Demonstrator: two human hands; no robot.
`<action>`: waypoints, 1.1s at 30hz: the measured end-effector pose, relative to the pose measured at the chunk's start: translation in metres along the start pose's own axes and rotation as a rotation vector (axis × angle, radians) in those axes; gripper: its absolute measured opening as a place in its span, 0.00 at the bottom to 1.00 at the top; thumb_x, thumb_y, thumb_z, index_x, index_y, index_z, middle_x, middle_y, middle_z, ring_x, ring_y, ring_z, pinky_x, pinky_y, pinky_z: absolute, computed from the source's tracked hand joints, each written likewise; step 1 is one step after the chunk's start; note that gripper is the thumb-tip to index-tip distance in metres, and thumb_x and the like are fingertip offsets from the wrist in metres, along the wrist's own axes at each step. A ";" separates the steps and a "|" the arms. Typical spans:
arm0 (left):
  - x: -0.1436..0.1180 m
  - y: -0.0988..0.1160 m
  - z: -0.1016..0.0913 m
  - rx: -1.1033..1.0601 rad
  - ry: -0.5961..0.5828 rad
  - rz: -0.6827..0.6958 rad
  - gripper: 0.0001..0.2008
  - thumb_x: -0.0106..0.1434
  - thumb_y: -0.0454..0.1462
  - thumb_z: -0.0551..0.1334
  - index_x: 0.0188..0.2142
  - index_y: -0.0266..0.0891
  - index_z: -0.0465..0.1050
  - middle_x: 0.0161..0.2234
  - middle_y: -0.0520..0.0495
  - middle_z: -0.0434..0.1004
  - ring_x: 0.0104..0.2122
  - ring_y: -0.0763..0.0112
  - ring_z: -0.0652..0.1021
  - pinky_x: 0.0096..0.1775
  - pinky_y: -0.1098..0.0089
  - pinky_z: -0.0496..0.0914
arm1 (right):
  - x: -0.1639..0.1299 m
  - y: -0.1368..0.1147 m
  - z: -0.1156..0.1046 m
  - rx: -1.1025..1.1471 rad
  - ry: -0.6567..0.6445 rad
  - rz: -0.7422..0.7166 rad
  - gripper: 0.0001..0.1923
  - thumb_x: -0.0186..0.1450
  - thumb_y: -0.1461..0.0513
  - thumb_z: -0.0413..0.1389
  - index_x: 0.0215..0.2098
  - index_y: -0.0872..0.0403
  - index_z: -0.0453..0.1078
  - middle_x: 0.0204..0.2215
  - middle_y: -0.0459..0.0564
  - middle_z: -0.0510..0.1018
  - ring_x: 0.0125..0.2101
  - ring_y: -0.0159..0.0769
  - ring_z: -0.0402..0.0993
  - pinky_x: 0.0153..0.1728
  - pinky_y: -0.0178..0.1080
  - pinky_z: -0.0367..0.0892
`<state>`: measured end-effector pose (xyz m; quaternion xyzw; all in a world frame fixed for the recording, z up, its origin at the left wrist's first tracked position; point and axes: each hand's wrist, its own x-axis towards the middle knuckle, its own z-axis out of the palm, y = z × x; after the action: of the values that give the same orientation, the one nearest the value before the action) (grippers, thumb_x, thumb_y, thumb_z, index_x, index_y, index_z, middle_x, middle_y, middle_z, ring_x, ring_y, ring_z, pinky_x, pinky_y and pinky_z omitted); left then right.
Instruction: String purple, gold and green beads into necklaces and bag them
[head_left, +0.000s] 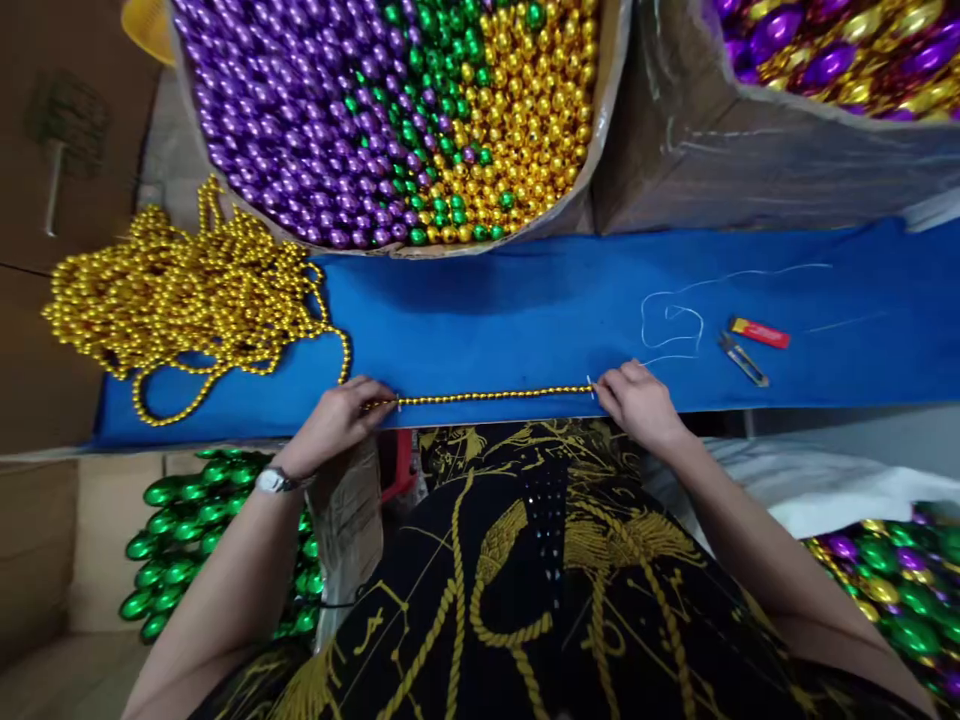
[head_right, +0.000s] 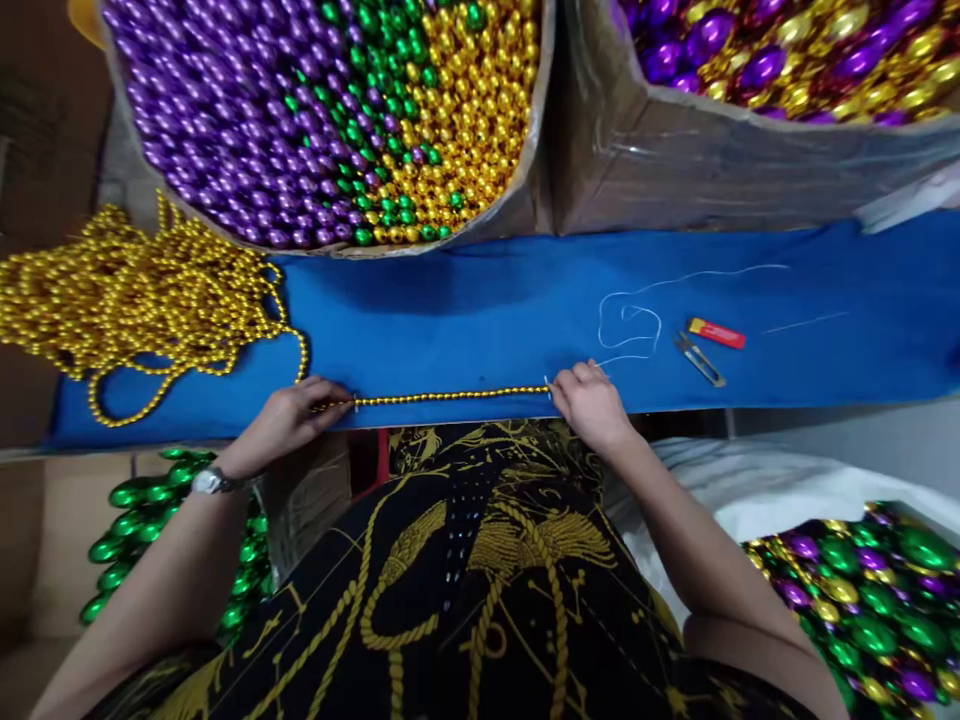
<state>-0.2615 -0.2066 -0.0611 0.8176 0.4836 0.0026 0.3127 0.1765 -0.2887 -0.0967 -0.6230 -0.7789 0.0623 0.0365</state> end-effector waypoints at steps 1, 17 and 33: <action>0.000 0.001 0.000 -0.001 -0.005 -0.004 0.16 0.67 0.47 0.54 0.39 0.39 0.74 0.39 0.45 0.77 0.37 0.65 0.78 0.42 0.67 0.70 | 0.000 0.000 0.000 0.011 -0.004 0.003 0.16 0.71 0.57 0.46 0.32 0.54 0.72 0.28 0.52 0.73 0.33 0.40 0.70 0.41 0.40 0.64; -0.003 0.001 -0.002 -0.027 0.047 -0.035 0.16 0.65 0.47 0.56 0.38 0.39 0.75 0.38 0.45 0.78 0.37 0.64 0.78 0.41 0.66 0.70 | -0.018 0.004 -0.016 0.208 0.434 -0.207 0.05 0.68 0.62 0.54 0.39 0.51 0.73 0.29 0.46 0.74 0.34 0.32 0.71 0.59 0.50 0.65; 0.022 0.034 -0.022 0.078 0.214 -0.020 0.13 0.63 0.44 0.54 0.37 0.39 0.74 0.32 0.49 0.78 0.28 0.70 0.75 0.32 0.70 0.67 | 0.007 0.044 -0.053 -0.078 0.611 -0.328 0.10 0.67 0.65 0.54 0.43 0.47 0.74 0.30 0.44 0.73 0.36 0.31 0.70 0.60 0.53 0.61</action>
<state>-0.2295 -0.1894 -0.0328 0.8193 0.5220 0.0679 0.2274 0.2242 -0.2699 -0.0504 -0.4805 -0.8234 -0.1635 0.2538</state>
